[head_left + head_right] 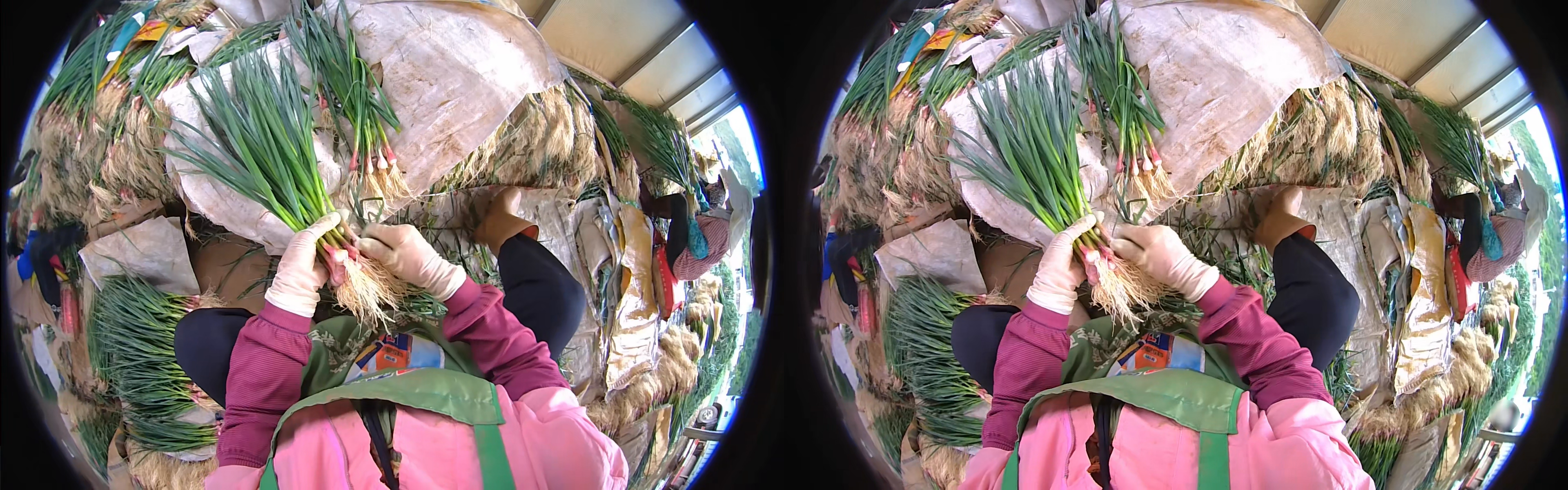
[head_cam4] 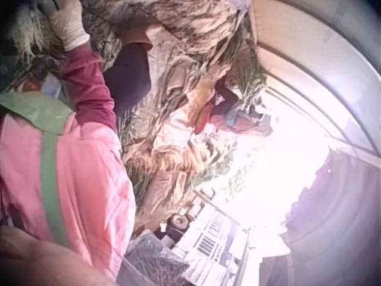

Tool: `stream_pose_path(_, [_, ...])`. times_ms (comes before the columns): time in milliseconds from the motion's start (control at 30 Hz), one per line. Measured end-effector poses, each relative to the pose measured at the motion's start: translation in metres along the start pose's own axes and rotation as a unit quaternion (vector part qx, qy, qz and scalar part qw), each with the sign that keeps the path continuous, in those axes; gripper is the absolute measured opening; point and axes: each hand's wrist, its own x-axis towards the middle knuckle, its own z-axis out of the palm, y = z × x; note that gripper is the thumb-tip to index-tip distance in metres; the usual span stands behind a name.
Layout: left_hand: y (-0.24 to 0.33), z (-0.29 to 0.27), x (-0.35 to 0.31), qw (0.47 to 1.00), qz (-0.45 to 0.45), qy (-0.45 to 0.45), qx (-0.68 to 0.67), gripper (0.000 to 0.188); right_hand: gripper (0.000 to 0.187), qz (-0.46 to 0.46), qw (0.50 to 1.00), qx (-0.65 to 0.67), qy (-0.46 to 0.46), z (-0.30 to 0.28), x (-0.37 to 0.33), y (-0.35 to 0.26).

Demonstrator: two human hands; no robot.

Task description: The person trims the roots and lower stems of green onions by hand, gathering them into bundles and placing them on a pile. The person also handles paper packaging and adjusts the position of the vegetable bundles during the process.

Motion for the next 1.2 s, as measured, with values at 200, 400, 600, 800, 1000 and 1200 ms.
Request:
stream_pose_path(200, [0.008, -0.016, 0.001, 1.000, 0.010, -0.027, -0.006, 0.021, 0.025, 0.246, 0.842, -0.439, -0.193, -0.029, -0.054, 0.130])
stream_pose_path(400, [0.009, -0.011, -0.010, 0.995, 0.018, -0.076, -0.054, 0.020, 0.028, 0.137, 0.924, -0.339, 0.107, -0.022, 0.053, 0.013])
stream_pose_path(600, [0.005, -0.014, -0.009, 0.993, 0.029, -0.072, -0.085, 0.019, 0.028, 0.217, 0.889, -0.386, 0.113, 0.002, 0.141, 0.055])
stream_pose_path(800, [0.005, -0.014, -0.004, 0.996, 0.033, -0.076, -0.037, 0.023, 0.010, 0.005, 0.900, -0.257, 0.352, -0.022, 0.088, 0.039])
stream_pose_path(1000, [-0.005, -0.011, 0.004, 0.985, -0.022, -0.110, -0.133, 0.017, 0.029, 0.185, 0.907, 0.347, 0.149, -0.023, 0.019, 0.037])
stream_pose_path(1200, [0.001, 0.004, -0.013, 0.997, -0.033, -0.059, -0.041, 0.023, 0.019, 0.011, 0.965, -0.058, 0.256, 0.000, 0.013, 0.030])
